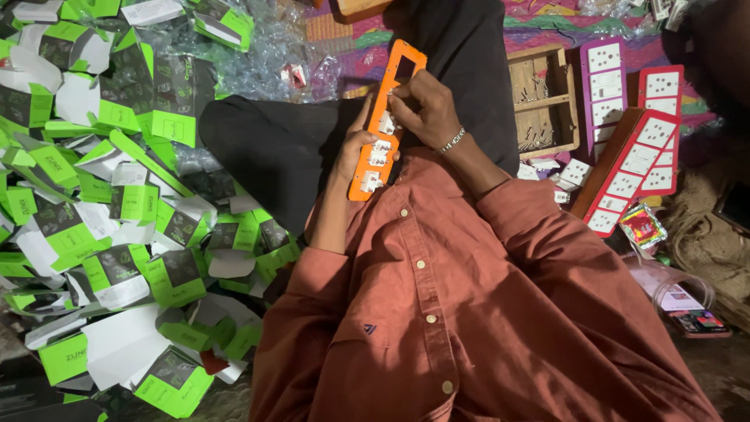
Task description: The person assembles a power strip by inserting white socket modules into an orange housing. They repeatedly pick up sockets, align them, and press them into place while sitting on the floor surrounded by packaging materials.
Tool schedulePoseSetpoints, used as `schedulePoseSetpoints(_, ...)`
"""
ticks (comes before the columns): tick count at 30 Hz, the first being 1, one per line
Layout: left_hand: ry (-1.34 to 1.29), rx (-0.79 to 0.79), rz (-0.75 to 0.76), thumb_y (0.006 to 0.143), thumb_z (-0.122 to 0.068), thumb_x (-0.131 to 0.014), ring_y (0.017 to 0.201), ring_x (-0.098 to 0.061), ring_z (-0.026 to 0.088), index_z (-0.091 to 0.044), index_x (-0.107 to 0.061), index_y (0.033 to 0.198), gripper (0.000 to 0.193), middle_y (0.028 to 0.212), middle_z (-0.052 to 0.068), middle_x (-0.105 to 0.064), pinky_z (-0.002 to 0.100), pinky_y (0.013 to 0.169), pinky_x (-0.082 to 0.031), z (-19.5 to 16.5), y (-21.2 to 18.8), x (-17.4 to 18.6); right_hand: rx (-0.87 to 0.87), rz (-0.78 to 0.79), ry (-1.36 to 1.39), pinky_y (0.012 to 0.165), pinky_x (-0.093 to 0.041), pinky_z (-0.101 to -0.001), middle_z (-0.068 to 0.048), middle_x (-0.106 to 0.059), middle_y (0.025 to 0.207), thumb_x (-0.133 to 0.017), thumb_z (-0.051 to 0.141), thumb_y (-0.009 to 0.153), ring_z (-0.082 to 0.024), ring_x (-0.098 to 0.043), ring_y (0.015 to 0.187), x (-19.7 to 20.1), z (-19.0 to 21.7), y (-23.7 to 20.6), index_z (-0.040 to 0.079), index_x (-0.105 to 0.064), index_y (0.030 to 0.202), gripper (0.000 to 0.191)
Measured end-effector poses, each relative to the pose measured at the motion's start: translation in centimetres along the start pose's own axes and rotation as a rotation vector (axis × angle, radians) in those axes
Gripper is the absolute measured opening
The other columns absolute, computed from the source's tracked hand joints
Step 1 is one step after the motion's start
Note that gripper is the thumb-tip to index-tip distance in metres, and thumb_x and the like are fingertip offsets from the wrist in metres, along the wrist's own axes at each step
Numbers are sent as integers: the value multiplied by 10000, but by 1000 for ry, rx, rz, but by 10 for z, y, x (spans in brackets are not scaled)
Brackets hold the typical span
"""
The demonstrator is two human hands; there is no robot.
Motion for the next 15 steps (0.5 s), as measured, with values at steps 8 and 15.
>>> schedulePoseSetpoints(8, -27, 0, -24, 835, -164, -549, 1036, -656, 265, -153, -115, 1682, 952, 1341, 149, -567, 459, 787, -615, -2, 0, -1, 10, 53, -27, 660, -534, -373, -141, -610, 890, -782, 72, 962, -277, -661, 749, -2, 5, 2, -31, -684, 980, 143)
schedulePoseSetpoints(15, -5, -10, 7, 847, -175, -543, 1021, -651, 275, -146, -121, 1690, 944, 1333, 161, -575, 458, 792, -612, -4, 0, -3, -8, 58, -38, 628, -513, -374, -132, -600, 867, -784, 72, 964, -271, -649, 719, -4, 2, 1, -22, -684, 957, 138)
Point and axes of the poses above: each hand's wrist, its own y-axis towards the middle knuckle, its own x-axis out of the back of the hand, z = x × y, the point moved 9 cm from there along y, towards the middle knuckle
